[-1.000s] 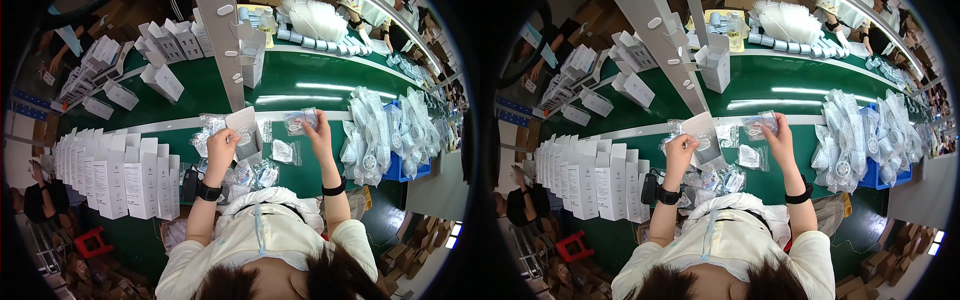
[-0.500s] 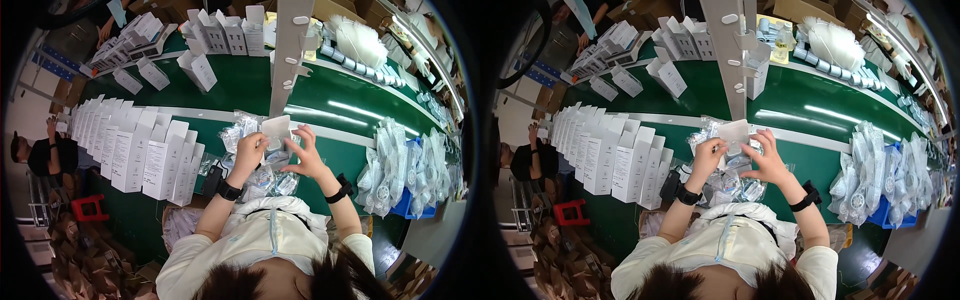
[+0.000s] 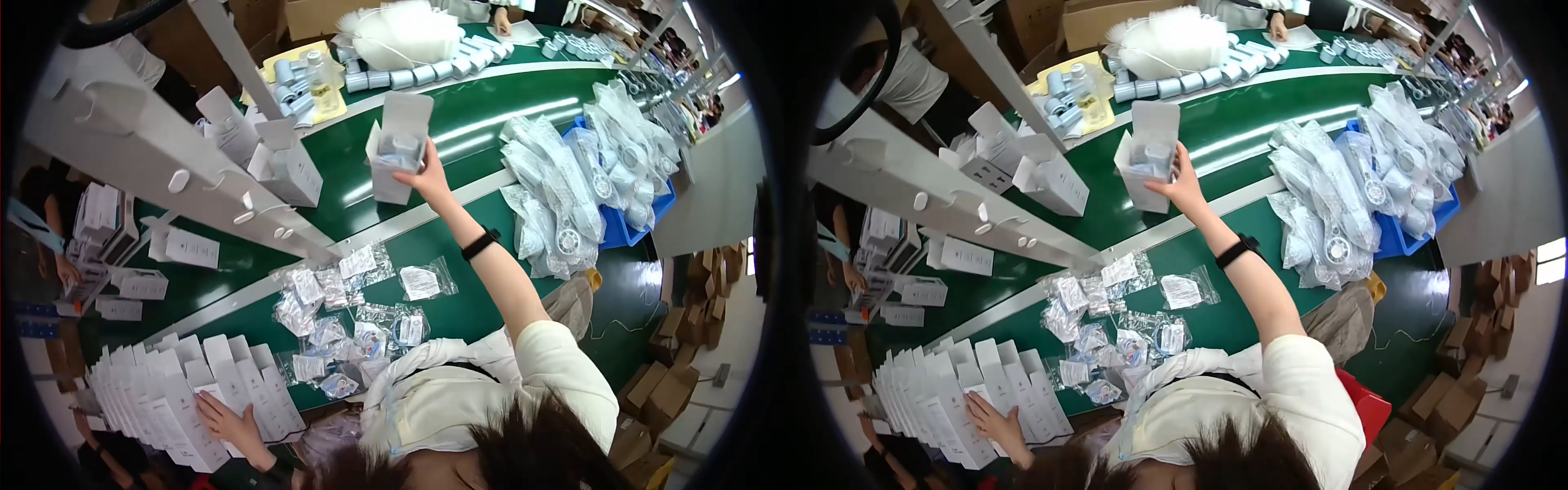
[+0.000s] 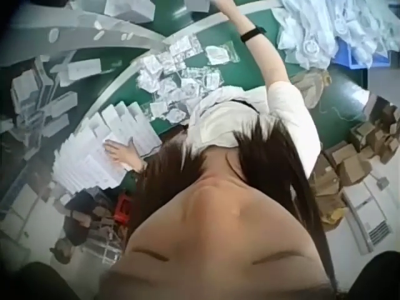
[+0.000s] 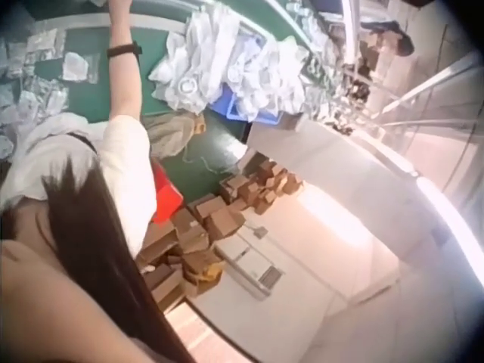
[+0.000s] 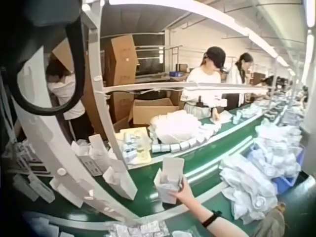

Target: The person empties a sack of items onto a table and then packs several boxes by placing a small plastic bag and a bubble-wrapped component into each one.

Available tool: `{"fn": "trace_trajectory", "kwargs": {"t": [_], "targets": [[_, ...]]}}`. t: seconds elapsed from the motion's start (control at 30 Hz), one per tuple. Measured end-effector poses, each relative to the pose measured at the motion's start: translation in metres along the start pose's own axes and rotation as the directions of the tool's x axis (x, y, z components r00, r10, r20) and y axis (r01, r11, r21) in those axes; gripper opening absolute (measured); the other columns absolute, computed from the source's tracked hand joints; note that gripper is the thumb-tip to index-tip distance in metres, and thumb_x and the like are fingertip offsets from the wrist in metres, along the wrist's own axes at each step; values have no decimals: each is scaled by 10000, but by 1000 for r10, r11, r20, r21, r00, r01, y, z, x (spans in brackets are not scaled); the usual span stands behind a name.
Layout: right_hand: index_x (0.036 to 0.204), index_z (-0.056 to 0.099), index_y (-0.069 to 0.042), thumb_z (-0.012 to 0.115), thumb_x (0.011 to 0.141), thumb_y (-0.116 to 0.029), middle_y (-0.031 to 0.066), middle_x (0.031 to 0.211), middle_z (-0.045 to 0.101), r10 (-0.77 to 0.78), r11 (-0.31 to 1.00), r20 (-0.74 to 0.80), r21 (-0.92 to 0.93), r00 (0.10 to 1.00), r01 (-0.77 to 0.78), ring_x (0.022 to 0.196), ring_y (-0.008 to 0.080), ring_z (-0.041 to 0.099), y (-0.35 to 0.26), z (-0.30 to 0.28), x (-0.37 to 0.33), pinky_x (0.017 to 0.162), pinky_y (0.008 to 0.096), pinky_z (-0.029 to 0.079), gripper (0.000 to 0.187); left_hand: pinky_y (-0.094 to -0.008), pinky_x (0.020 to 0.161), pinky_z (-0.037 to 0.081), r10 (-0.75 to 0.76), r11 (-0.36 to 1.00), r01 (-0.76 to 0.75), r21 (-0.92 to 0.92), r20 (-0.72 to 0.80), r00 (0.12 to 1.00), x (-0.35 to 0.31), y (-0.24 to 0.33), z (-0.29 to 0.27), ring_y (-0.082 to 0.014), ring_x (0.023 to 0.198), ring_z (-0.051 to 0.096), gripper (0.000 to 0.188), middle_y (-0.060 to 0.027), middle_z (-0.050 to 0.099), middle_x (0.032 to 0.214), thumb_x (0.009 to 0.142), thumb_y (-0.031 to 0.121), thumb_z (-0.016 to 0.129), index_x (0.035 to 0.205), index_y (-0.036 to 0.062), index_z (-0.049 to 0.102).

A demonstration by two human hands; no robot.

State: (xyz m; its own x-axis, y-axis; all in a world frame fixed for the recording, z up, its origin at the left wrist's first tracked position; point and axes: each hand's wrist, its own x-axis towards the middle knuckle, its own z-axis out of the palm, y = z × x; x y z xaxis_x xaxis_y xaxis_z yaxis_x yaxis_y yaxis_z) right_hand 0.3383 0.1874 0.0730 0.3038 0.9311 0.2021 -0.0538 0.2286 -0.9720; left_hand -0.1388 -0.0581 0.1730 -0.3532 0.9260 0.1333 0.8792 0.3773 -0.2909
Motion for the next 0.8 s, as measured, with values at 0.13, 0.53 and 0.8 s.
{"fn": "trace_trajectory", "kwargs": {"t": [0.13, 0.53, 0.8], "targets": [[1324, 194, -48, 799, 547, -174, 165, 1225, 392, -63, 975, -124, -218, 990, 35, 1123, 259, 412, 30, -27, 61, 939, 363, 351, 992, -475, 986, 217, 91, 995, -86, -50, 98, 991, -5, 49, -43, -371, 1245, 219, 1037, -158, 159, 1403, 542, 166, 769, 1358, 33, 142], [990, 568, -42, 596, 712, -193, 145, 935, 553, -181, -300, -517, -781, 837, -548, 946, 321, 506, -87, -218, -36, 695, 419, 479, 318, -538, 867, 310, 664, 606, -524, -598, 18, 747, -44, 273, -33, -438, 1144, 280, 808, -253, 192, 1328, 651, 341, 716, 1311, 127, 301], [1036, 516, -17, 601, 678, -148, 188, 1014, 544, -41, -444, -476, -779, 879, -442, 859, 342, 555, -78, -304, -43, 675, 441, 487, 390, -362, 851, 388, 775, 419, -258, -871, 194, 602, 14, 313, 43, -343, 1002, 463, 627, -211, 461, 1140, 730, 274, 665, 1230, 25, 380]]}}
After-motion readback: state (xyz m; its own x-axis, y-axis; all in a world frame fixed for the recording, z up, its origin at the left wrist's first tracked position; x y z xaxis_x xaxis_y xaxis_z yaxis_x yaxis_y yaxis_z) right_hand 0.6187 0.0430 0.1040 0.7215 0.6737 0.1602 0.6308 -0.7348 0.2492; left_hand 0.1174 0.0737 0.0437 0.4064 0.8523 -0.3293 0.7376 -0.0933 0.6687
